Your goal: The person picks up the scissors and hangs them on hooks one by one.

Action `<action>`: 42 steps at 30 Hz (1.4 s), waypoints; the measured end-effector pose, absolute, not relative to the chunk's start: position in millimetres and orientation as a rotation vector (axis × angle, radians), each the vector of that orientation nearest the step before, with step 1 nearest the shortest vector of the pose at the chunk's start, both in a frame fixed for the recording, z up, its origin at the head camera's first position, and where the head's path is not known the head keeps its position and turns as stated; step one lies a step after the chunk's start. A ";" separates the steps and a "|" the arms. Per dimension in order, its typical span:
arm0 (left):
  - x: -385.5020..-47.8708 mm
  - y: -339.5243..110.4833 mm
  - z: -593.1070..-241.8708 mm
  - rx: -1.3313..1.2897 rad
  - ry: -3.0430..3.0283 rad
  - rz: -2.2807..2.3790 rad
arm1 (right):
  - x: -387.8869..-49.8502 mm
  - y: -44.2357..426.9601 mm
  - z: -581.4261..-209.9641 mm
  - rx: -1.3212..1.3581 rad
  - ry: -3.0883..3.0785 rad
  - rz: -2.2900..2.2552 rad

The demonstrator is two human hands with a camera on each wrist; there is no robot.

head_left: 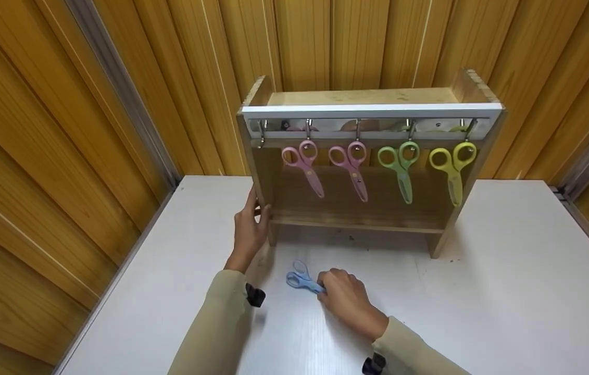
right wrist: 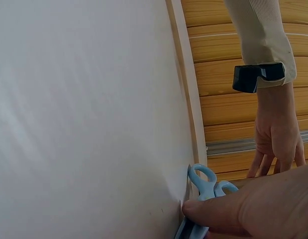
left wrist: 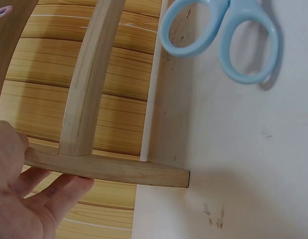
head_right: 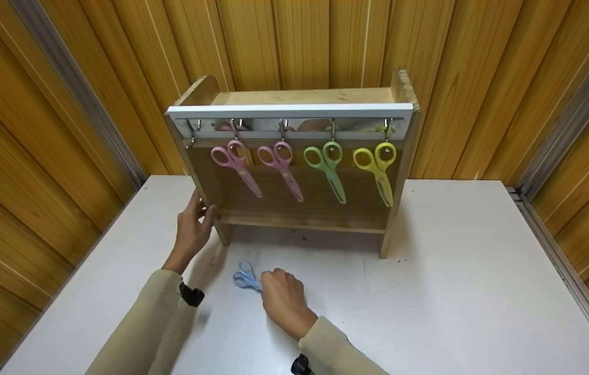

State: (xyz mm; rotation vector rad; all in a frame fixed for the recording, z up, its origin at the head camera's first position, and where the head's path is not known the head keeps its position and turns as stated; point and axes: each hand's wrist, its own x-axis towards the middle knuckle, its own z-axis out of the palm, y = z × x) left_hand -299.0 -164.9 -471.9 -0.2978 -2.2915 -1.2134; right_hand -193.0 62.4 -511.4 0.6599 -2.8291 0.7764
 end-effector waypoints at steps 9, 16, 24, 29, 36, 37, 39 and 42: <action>-299.2 -167.4 -471.7 -0.328 -2.257 -1.188 | -195.2 61.9 -506.4 0.688 -2.825 0.827; -298.2 -165.7 -472.5 -0.287 -2.302 -1.258 | -202.3 69.9 -490.0 0.656 -2.838 0.750; -300.5 -164.7 -471.5 -0.280 -2.310 -1.231 | -208.0 78.3 -453.8 0.677 -2.745 0.710; -300.2 -165.2 -470.7 -0.268 -2.317 -1.235 | -208.5 76.9 -431.2 0.695 -2.691 0.733; -299.9 -165.1 -471.1 -0.278 -2.311 -1.213 | -207.3 70.4 -402.7 0.763 -2.560 0.720; -300.0 -165.0 -471.3 -0.278 -2.308 -1.218 | -207.3 69.3 -398.6 0.772 -2.542 0.720; -300.0 -164.9 -471.4 -0.275 -2.300 -1.226 | -207.2 67.1 -390.7 0.786 -2.506 0.718; -300.2 -164.5 -470.7 -0.277 -2.289 -1.255 | -207.8 63.6 -379.6 0.803 -2.453 0.725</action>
